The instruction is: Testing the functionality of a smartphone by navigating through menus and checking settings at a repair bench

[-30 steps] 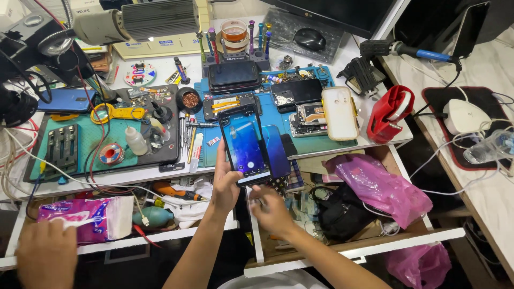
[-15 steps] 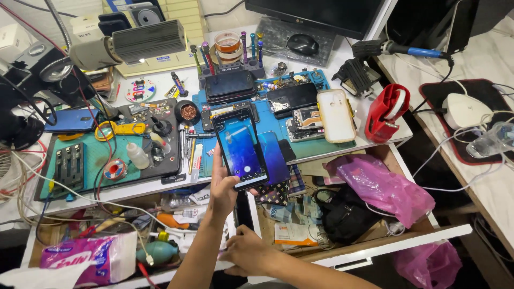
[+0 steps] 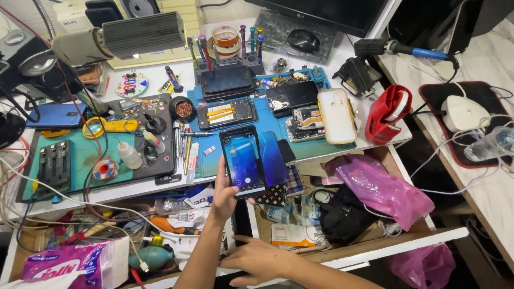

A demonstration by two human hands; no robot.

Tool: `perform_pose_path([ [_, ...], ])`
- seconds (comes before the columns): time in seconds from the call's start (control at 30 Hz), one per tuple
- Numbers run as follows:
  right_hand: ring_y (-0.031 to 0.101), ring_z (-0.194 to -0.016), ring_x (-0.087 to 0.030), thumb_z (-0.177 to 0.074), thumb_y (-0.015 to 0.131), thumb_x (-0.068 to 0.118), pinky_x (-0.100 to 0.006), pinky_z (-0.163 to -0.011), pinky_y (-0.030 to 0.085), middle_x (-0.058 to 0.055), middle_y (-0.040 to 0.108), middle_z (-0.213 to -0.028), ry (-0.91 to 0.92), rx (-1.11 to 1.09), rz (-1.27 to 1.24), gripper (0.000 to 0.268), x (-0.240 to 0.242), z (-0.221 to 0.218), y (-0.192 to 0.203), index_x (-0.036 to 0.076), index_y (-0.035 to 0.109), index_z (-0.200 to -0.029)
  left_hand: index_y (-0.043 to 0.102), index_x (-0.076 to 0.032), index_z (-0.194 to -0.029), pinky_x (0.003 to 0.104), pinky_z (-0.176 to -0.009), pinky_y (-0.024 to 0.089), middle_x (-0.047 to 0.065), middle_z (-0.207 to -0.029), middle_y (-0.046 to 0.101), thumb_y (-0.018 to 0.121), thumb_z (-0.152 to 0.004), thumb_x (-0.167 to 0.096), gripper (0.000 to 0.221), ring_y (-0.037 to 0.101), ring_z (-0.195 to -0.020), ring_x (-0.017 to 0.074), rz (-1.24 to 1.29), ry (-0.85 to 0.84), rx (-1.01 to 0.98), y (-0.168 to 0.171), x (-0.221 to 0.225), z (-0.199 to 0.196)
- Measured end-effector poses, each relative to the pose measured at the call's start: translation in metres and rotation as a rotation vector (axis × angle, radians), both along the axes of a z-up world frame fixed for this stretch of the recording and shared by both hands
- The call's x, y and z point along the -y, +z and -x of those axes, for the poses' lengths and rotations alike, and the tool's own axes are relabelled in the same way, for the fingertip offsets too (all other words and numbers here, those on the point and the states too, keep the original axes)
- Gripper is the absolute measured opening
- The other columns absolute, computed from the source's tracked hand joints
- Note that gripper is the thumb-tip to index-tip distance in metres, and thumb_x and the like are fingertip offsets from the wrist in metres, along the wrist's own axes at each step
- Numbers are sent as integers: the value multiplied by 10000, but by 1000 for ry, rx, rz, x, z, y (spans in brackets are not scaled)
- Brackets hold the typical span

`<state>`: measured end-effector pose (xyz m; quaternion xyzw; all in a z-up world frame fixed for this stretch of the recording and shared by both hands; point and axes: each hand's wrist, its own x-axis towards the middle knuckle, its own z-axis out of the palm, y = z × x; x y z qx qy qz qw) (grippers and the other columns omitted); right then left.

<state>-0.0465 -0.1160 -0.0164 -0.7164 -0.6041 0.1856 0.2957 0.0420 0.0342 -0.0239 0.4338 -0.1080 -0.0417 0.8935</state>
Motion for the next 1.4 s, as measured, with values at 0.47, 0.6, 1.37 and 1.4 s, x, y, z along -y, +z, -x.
perform_pose_path([
  [0.47, 315, -1508, -380, -1085, 249, 494, -550, -1230, 206, -176, 326, -1633, -742, 638, -254, 514, 42, -132, 64, 371, 463, -1535, 79, -163, -1621, 361, -460, 672, 331, -1296, 576, 573, -728, -107, 1022, 744, -865, 390, 35, -6, 74, -22, 11, 12],
  [0.6, 414, -1448, -391, -1079, 242, 436, -566, -1207, 257, -183, 452, -1536, -710, 714, -168, 517, 36, -136, 66, 341, 456, -1540, 119, -133, -1621, 385, -501, 681, 315, -1316, 579, 585, -703, -99, 1030, 717, -940, 383, 20, -16, 74, -9, 11, 15],
  [1.37, 401, -1433, -338, -1015, 212, 388, -537, -1190, 252, -146, 453, -1487, -736, 503, -182, 585, 36, -142, 66, 276, 405, -1556, 110, -153, -1638, 367, -584, 667, 279, -1325, 579, 604, -714, -113, 1048, 692, -1012, 339, 20, -48, 77, 0, 5, 15],
  [1.4, 434, -1409, -362, -995, 247, 321, -583, -1187, 257, -162, 478, -1469, -757, 381, -277, 534, 37, -141, 68, 228, 424, -1490, 116, -145, -1635, 372, -558, 670, 279, -1333, 570, 603, -703, -103, 1052, 697, -986, 336, 29, -34, 80, -5, 5, 12],
])
